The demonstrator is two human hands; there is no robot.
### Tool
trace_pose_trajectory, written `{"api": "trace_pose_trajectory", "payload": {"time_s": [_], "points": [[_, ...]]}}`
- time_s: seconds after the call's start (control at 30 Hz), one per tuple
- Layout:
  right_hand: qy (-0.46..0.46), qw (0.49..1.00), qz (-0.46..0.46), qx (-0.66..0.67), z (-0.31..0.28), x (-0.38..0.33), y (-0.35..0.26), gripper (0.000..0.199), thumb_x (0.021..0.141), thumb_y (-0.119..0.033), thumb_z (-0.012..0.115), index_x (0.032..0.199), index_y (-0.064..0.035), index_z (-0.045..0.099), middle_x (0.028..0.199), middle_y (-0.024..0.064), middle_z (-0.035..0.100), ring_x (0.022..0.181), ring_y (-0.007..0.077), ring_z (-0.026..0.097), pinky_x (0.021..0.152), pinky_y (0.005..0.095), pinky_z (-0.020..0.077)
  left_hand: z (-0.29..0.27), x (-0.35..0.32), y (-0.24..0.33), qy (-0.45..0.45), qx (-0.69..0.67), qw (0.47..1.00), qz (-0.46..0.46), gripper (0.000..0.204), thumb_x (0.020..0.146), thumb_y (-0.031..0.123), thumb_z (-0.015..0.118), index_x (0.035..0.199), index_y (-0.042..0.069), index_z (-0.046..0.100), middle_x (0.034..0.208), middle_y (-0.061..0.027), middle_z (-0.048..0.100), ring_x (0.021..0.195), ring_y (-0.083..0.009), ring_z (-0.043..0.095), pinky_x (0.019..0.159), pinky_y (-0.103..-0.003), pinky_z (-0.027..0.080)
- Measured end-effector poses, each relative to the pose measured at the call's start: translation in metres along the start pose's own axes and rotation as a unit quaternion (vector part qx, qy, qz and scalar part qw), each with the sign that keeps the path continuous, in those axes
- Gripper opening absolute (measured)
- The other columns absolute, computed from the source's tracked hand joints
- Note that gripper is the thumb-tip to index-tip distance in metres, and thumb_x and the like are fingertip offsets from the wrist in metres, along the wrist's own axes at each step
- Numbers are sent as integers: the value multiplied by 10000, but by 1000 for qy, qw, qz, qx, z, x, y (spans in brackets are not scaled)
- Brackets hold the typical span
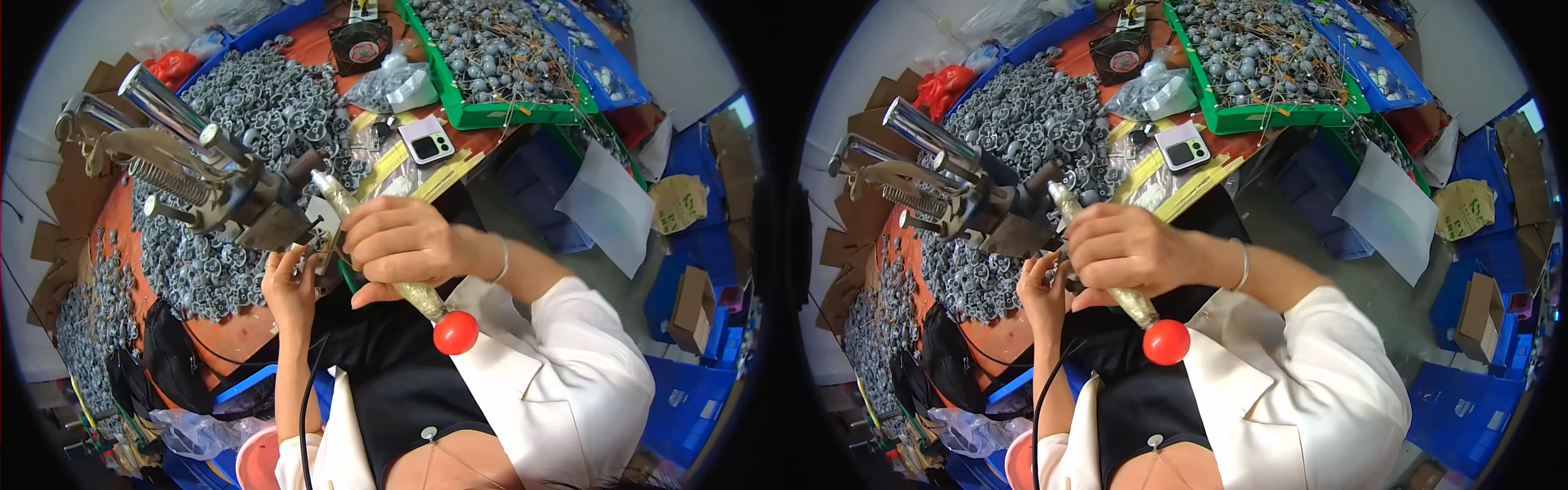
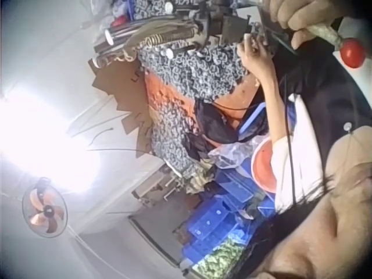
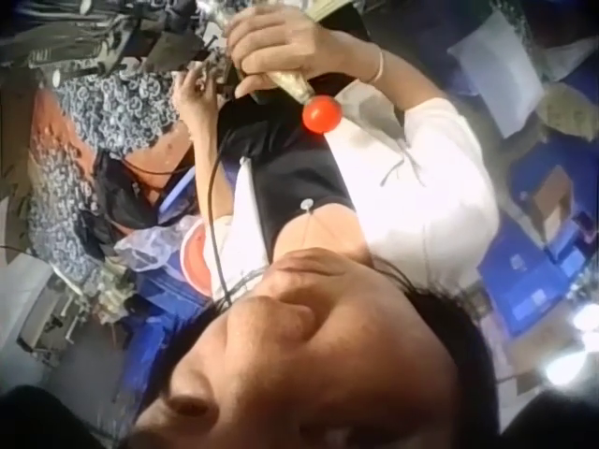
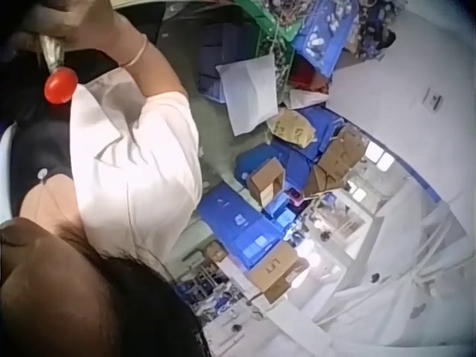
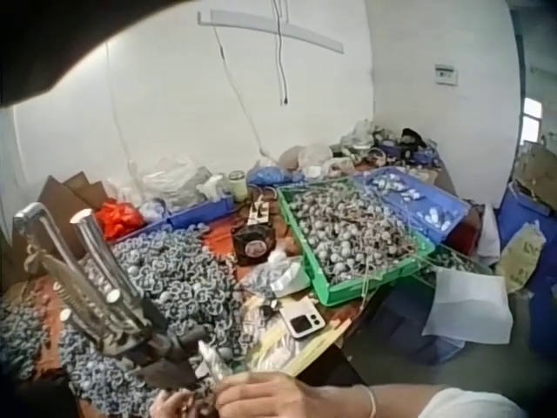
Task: Assembling small metal components using a manual press machine on a workbench.
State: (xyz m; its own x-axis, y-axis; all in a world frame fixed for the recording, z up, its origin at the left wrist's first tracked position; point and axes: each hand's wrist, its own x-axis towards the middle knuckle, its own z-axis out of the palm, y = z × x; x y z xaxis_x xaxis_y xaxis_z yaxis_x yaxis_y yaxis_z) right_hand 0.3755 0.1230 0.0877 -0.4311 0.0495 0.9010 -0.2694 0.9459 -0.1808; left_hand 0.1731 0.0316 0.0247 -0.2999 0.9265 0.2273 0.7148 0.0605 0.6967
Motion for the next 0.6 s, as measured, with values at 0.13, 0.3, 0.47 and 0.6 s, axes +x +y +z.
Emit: {"api": "trace_pose_trajectory", "payload": {"time_s": [0.13, 0.3, 0.47, 0.6], "points": [[-38, 977, 195, 77, -60, 37, 55, 335, 686, -221, 800, 947, -52, 678, 912, 44, 674, 794, 178, 629, 712, 292, 498, -9, -11, -10, -32, 177, 983, 34, 122, 795, 88, 651, 886, 9, 637, 692, -150, 576, 622, -302, 585, 553, -382, 434], [-22, 759, 460, -460, -175, -9, 221, 177, 924, -101, 510, 837, 9, 618, 703, 117, 609, 603, 236, 611, 590, 353, 513, -39, -33, 44, -170, -225, 956, -80, 169, 865, 65, 578, 781, -38, 681, 532, -31, 532, 441, -95, 462, 428, -237, 323], [-47, 686, 381, -618, -218, -75, 321, 291, 851, -198, 598, 1123, -100, 628, 937, 219, 667, 810, 326, 670, 717, 405, 543, -111, -9, -31, 67, -372, 917, -128, 185, 883, 193, 618, 817, 21, 635, 595, 21, 520, 462, -29, 408, 421, -172, 300], [33, 690, 620, -373, -212, -31, 284, 306, 917, -119, 474, 651, 25, 522, 584, 179, 515, 504, 256, 517, 505, 394, 437, -237, 54, -143, 419, -185, 883, -107, 249, 925, 234, 572, 895, -7, 624, 770, -62, 605, 649, -130, 533, 585, -281, 449]]}}
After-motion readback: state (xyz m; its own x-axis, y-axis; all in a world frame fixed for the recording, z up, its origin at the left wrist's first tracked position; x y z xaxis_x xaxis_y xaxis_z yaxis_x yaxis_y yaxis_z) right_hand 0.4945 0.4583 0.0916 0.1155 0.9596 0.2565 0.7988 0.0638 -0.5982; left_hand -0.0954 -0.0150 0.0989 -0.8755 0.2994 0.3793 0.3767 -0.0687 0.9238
